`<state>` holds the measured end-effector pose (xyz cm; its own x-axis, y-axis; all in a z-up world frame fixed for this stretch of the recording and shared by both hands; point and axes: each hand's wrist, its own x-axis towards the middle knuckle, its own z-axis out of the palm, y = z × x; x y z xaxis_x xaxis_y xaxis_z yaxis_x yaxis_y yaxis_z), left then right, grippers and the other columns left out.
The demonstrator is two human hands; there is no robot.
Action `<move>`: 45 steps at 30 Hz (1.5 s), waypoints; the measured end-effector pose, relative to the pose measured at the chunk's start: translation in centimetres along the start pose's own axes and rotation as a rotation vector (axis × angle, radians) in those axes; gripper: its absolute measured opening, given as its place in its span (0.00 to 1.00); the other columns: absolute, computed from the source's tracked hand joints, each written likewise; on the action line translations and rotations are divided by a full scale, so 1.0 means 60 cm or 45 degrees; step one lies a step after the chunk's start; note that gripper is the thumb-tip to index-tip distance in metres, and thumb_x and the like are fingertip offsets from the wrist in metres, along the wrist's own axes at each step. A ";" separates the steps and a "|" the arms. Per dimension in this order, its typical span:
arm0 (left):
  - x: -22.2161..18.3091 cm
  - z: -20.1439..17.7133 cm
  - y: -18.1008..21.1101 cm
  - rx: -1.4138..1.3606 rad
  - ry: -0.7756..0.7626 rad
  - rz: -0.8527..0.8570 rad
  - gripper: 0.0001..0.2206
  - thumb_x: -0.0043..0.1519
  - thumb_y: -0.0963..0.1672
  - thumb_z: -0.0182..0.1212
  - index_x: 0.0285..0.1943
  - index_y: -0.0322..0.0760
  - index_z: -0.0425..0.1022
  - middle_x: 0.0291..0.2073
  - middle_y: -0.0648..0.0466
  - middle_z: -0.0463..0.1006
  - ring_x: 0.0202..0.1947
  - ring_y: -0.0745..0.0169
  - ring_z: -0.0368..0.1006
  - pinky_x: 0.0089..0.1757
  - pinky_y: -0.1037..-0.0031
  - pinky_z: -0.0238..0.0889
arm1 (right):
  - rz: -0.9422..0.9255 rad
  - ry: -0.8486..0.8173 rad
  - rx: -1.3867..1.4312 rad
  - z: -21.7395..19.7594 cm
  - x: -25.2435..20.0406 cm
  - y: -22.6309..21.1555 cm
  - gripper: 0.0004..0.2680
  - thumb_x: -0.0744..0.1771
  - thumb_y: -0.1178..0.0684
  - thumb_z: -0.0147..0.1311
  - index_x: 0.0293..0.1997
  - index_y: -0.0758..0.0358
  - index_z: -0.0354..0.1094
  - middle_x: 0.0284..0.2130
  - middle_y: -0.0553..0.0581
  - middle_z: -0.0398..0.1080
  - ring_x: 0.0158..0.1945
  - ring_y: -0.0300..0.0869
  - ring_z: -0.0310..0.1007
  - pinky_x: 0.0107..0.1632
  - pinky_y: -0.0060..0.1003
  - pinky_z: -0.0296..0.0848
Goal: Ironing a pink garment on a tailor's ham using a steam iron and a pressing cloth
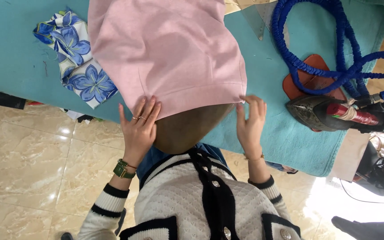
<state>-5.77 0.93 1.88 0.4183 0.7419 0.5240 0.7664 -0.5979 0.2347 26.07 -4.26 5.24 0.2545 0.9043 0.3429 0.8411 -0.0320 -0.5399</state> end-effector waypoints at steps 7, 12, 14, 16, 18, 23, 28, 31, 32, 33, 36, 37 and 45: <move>0.052 0.027 0.066 -0.038 -0.021 -0.061 0.23 0.66 0.53 0.54 0.70 0.49 0.73 0.73 0.52 0.65 0.71 0.47 0.62 0.64 0.30 0.29 | -0.305 -0.221 -0.155 0.082 0.036 -0.007 0.29 0.71 0.28 0.19 0.75 0.51 0.56 0.76 0.63 0.45 0.78 0.58 0.39 0.74 0.55 0.40; 0.061 0.043 0.079 0.102 -0.169 -0.123 0.28 0.71 0.59 0.43 0.78 0.52 0.60 0.77 0.51 0.55 0.74 0.38 0.53 0.64 0.38 0.46 | -0.168 -0.236 -0.304 0.098 0.032 0.029 0.28 0.72 0.28 0.21 0.77 0.50 0.53 0.73 0.59 0.54 0.75 0.53 0.50 0.72 0.51 0.44; 0.054 0.043 0.074 0.096 -0.161 -0.144 0.29 0.70 0.59 0.45 0.78 0.52 0.61 0.77 0.50 0.55 0.73 0.35 0.54 0.64 0.41 0.49 | -0.046 -0.271 -0.263 0.091 0.022 0.061 0.29 0.72 0.28 0.20 0.77 0.51 0.53 0.73 0.60 0.53 0.75 0.54 0.50 0.72 0.56 0.46; 0.048 0.042 0.066 0.097 -0.150 -0.172 0.29 0.69 0.59 0.46 0.78 0.52 0.61 0.77 0.50 0.55 0.73 0.33 0.54 0.63 0.44 0.53 | 0.067 -0.309 -0.218 0.080 0.009 0.079 0.30 0.71 0.27 0.19 0.76 0.52 0.54 0.73 0.60 0.53 0.75 0.55 0.50 0.71 0.61 0.49; 0.045 0.041 0.053 -0.224 -0.026 -0.229 0.28 0.67 0.55 0.58 0.75 0.43 0.65 0.73 0.44 0.62 0.70 0.27 0.57 0.61 0.43 0.57 | 0.156 -0.275 -0.124 0.065 -0.004 0.081 0.22 0.74 0.39 0.30 0.77 0.57 0.52 0.73 0.67 0.51 0.74 0.60 0.50 0.71 0.64 0.49; 0.037 0.020 -0.109 -0.102 0.301 -0.344 0.13 0.64 0.45 0.67 0.57 0.41 0.80 0.57 0.48 0.75 0.58 0.41 0.70 0.54 0.53 0.62 | 0.254 -0.185 0.054 0.040 -0.039 0.062 0.20 0.75 0.44 0.30 0.79 0.57 0.48 0.74 0.68 0.46 0.75 0.62 0.46 0.72 0.61 0.49; -0.020 0.031 -0.199 0.012 0.226 -0.392 0.20 0.52 0.44 0.79 0.52 0.45 0.79 0.50 0.55 0.74 0.50 0.48 0.74 0.44 0.58 0.65 | 0.262 -0.099 0.131 0.025 -0.060 0.052 0.20 0.75 0.45 0.30 0.78 0.60 0.48 0.73 0.69 0.49 0.75 0.62 0.48 0.72 0.58 0.50; -0.044 0.021 -0.216 0.202 0.203 -0.825 0.29 0.52 0.50 0.81 0.58 0.38 0.72 0.52 0.41 0.72 0.50 0.33 0.69 0.47 0.46 0.59 | 0.255 -0.079 0.150 0.022 -0.060 0.043 0.22 0.75 0.41 0.29 0.76 0.60 0.52 0.71 0.67 0.52 0.74 0.60 0.50 0.71 0.57 0.52; -0.061 0.036 -0.237 0.236 0.264 -1.023 0.24 0.57 0.54 0.77 0.53 0.41 0.71 0.50 0.46 0.70 0.50 0.38 0.68 0.46 0.48 0.57 | 0.240 -0.078 0.159 0.021 -0.060 0.040 0.21 0.75 0.41 0.29 0.76 0.60 0.52 0.71 0.67 0.52 0.74 0.60 0.51 0.71 0.57 0.53; -0.077 0.050 -0.258 0.271 0.328 -1.221 0.22 0.62 0.58 0.73 0.47 0.45 0.69 0.48 0.52 0.67 0.51 0.42 0.66 0.45 0.50 0.56 | 0.225 -0.076 0.168 0.021 -0.060 0.036 0.21 0.75 0.41 0.29 0.75 0.60 0.53 0.70 0.67 0.53 0.73 0.60 0.51 0.70 0.57 0.54; -0.079 0.069 -0.271 0.351 0.302 -1.052 0.15 0.58 0.54 0.76 0.34 0.48 0.76 0.39 0.59 0.70 0.45 0.48 0.65 0.41 0.55 0.54 | 0.206 -0.098 0.193 0.026 -0.053 0.011 0.20 0.75 0.42 0.30 0.75 0.60 0.53 0.69 0.69 0.54 0.72 0.63 0.53 0.69 0.61 0.55; -0.071 0.061 -0.272 0.356 0.307 -1.055 0.15 0.58 0.54 0.76 0.34 0.48 0.76 0.39 0.59 0.70 0.45 0.48 0.65 0.41 0.55 0.54 | 0.200 -0.100 0.197 0.027 -0.050 0.004 0.20 0.75 0.42 0.30 0.75 0.60 0.53 0.69 0.69 0.54 0.72 0.63 0.53 0.69 0.61 0.55; 0.041 -0.125 -0.131 -1.656 0.571 -1.132 0.05 0.63 0.44 0.54 0.45 0.40 0.70 0.37 0.59 0.66 0.41 0.71 0.66 0.46 0.80 0.60 | 0.014 -0.108 0.500 0.001 -0.026 -0.062 0.22 0.74 0.40 0.32 0.73 0.66 0.53 0.69 0.69 0.55 0.74 0.59 0.52 0.71 0.53 0.54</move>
<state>-14.41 5.16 7.43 -0.2487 0.9684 -0.0172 -0.3245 -0.0666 0.9436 22.52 -5.56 6.67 0.2084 0.9373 0.2792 0.5876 0.1082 -0.8019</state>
